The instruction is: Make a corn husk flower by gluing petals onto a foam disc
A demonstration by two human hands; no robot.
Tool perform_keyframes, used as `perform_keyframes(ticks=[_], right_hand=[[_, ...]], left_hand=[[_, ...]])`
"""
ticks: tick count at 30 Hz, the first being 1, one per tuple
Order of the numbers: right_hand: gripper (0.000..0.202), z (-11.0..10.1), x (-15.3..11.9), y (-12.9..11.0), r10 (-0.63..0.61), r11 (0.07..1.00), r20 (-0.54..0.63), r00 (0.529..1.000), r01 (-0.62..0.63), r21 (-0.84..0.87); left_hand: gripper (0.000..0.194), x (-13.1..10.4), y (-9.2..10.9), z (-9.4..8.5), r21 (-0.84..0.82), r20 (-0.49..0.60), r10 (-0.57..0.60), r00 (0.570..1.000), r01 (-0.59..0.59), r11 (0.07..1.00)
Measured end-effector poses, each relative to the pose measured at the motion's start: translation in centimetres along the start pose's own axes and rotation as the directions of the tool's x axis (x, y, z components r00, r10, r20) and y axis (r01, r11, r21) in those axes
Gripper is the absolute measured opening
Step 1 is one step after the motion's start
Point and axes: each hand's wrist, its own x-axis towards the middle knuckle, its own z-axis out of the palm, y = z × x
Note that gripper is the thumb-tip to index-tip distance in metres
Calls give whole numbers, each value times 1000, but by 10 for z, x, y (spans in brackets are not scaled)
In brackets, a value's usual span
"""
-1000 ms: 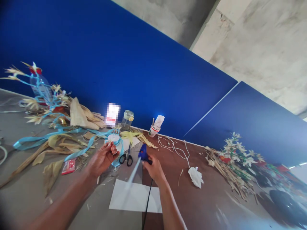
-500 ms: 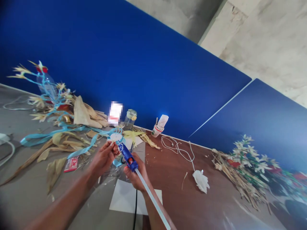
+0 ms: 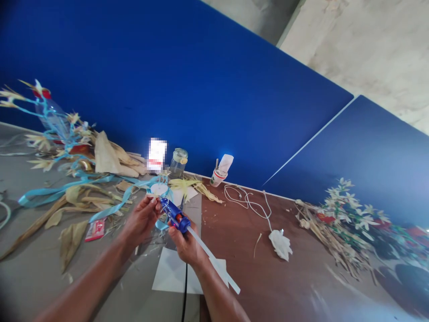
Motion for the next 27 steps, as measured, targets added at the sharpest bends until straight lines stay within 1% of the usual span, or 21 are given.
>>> perform_keyframes(ticks=[3, 8, 12, 18, 24, 27], right_hand=[[39, -1, -1, 0, -16, 1000, 49, 999, 16, -19], [39, -2, -3, -2, -36, 998, 68, 997, 39, -52], [37, -2, -4, -1, -27, 998, 64, 998, 31, -54], [36, -2, -2, 0, -22, 999, 42, 999, 24, -44], [34, -2, -4, -5, -19, 996, 55, 998, 23, -84], [34, -2, -4, -7, -21, 994, 49, 999, 26, -102]], left_hand=[[16, 0, 1, 1, -9, -13, 3, 1000, -3, 1000], [16, 1, 1, 1, -32, -54, -12, 998, 10, 999], [17, 1, 0, 0, -32, -72, -17, 997, 15, 999], [15, -1, 2, 4, -17, -32, 1, 999, -2, 1000], [18, 1, 2, 5, -13, -89, -14, 996, 13, 1000], [20, 1, 2, 4, -8, -90, -6, 996, 6, 1000]])
